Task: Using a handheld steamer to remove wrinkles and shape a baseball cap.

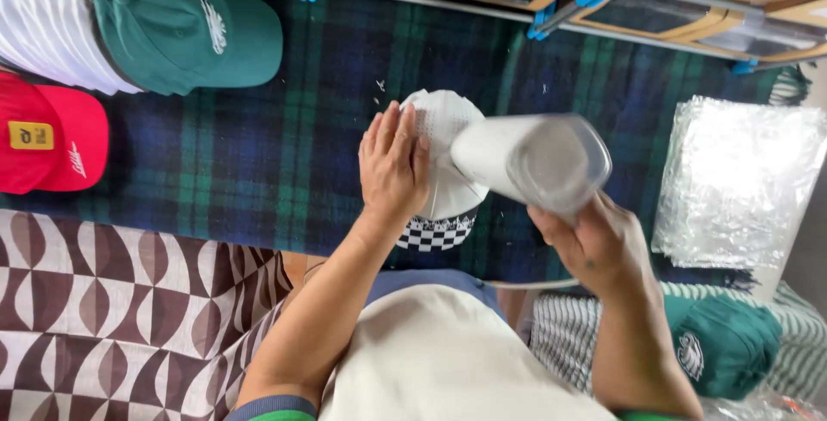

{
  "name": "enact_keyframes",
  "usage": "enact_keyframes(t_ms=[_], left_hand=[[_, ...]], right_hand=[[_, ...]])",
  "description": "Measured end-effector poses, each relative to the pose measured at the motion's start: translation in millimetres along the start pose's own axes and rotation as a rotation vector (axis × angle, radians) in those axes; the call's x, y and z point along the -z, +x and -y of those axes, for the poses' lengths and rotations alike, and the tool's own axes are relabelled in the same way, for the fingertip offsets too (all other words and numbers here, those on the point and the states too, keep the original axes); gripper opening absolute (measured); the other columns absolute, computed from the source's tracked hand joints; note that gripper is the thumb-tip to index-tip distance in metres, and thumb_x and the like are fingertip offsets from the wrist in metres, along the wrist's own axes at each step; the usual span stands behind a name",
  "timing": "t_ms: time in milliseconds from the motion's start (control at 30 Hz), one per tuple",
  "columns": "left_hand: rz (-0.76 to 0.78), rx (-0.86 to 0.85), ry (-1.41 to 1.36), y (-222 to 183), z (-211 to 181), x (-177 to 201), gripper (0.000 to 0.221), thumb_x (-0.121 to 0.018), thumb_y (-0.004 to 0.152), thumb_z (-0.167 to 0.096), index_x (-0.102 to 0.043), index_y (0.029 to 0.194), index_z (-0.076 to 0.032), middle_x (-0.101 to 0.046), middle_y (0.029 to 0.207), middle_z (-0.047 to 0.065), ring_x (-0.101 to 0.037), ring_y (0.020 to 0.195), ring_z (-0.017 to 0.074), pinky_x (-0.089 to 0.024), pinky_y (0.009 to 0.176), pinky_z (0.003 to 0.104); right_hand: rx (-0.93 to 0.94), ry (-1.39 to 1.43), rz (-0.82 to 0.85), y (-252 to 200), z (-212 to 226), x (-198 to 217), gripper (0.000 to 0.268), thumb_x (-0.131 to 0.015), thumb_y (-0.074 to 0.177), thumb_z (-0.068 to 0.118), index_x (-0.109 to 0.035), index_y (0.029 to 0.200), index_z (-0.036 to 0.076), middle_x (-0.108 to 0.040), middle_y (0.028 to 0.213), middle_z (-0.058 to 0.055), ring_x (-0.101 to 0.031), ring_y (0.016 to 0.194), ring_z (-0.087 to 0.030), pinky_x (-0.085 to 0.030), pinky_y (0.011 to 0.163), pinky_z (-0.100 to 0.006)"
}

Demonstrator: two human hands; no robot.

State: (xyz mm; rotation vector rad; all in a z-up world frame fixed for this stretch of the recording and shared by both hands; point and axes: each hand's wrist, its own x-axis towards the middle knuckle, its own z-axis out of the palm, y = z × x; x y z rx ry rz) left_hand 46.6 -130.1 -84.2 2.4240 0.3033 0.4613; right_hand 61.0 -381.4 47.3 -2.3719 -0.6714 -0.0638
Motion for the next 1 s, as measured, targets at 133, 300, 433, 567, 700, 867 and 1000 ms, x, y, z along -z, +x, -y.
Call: enact_keyframes(t_ms=[133,300,433,567,700,867,1000], left_hand=[[-0.049,-0.027,0.001,2.2,1.7,-1.7,0.046,-0.054,0.105,-0.033,-0.056,0.149,-0.017,-0.054,0.149,0.017,-0.050,0.138,0.0413,-0.039,0.111,0.053],[-0.040,-0.052,0.026,1.1,7.5,-5.5,0.047,-0.056,0.104,-0.032,-0.055,0.150,-0.018,-0.054,0.149,0.015,-0.053,0.136,0.0389,-0.041,0.110,0.049],[-0.040,-0.020,-0.010,1.0,3.6,-3.4,0.047,-0.056,0.104,-0.032,-0.056,0.149,-0.018,-0.056,0.148,0.016,-0.055,0.134,0.0396,-0.043,0.110,0.051],[-0.084,-0.143,-0.090,8.0,4.3,-3.5,0.044,-0.058,0.103,-0.023,-0.059,0.144,-0.007,-0.060,0.141,0.023,-0.057,0.132,0.0406,-0.042,0.113,0.048],[-0.095,-0.177,-0.102,10.4,2.3,0.5,0.043,-0.058,0.103,-0.019,-0.059,0.142,-0.001,-0.062,0.137,0.026,-0.058,0.131,0.0403,-0.042,0.114,0.048],[-0.101,-0.172,-0.100,9.0,0.1,2.2,0.043,-0.059,0.102,-0.019,-0.060,0.140,0.000,-0.063,0.135,0.027,-0.058,0.131,0.0387,-0.042,0.115,0.047],[-0.090,-0.190,-0.087,13.1,-2.3,9.2,0.039,-0.059,0.102,-0.016,-0.063,0.137,0.002,-0.067,0.129,0.027,-0.060,0.130,0.0369,-0.041,0.115,0.046]], right_hand=[[-0.026,-0.052,0.126,69.6,14.7,8.7,0.041,-0.071,0.098,0.032,-0.064,0.119,-0.002,-0.066,0.078,-0.024,-0.066,0.072,-0.049,-0.051,0.051,-0.058],[-0.508,0.160,0.435,121.9,-23.2,22.9,0.046,-0.056,0.101,0.044,-0.062,0.130,0.010,-0.060,0.053,-0.018,-0.064,0.046,-0.032,-0.056,0.048,-0.048],[-0.653,0.479,0.414,103.9,-105.4,-10.2,0.044,-0.057,0.102,0.039,-0.064,0.127,0.004,-0.060,0.066,-0.021,-0.060,0.044,-0.029,-0.056,0.041,-0.044],[-0.965,0.930,0.473,37.3,-185.2,-57.6,0.047,-0.057,0.096,0.053,-0.059,0.118,0.011,-0.052,0.067,-0.011,-0.050,0.036,-0.022,-0.042,0.029,-0.036],[-1.110,1.087,0.287,-48.5,-189.9,-82.4,0.045,-0.057,0.101,0.048,-0.056,0.126,0.010,-0.054,0.072,-0.018,-0.053,0.037,-0.030,-0.042,0.029,-0.040],[-0.915,1.001,-0.035,-101.4,-107.9,-82.4,0.039,-0.049,0.107,0.039,-0.051,0.124,0.004,-0.056,0.064,-0.018,-0.059,0.037,-0.030,-0.048,0.029,-0.039],[-0.589,0.635,-0.175,-89.1,-76.2,-71.9,0.042,-0.054,0.104,0.032,-0.056,0.131,0.000,-0.059,0.053,-0.012,-0.062,0.041,-0.027,-0.048,0.036,-0.036]])
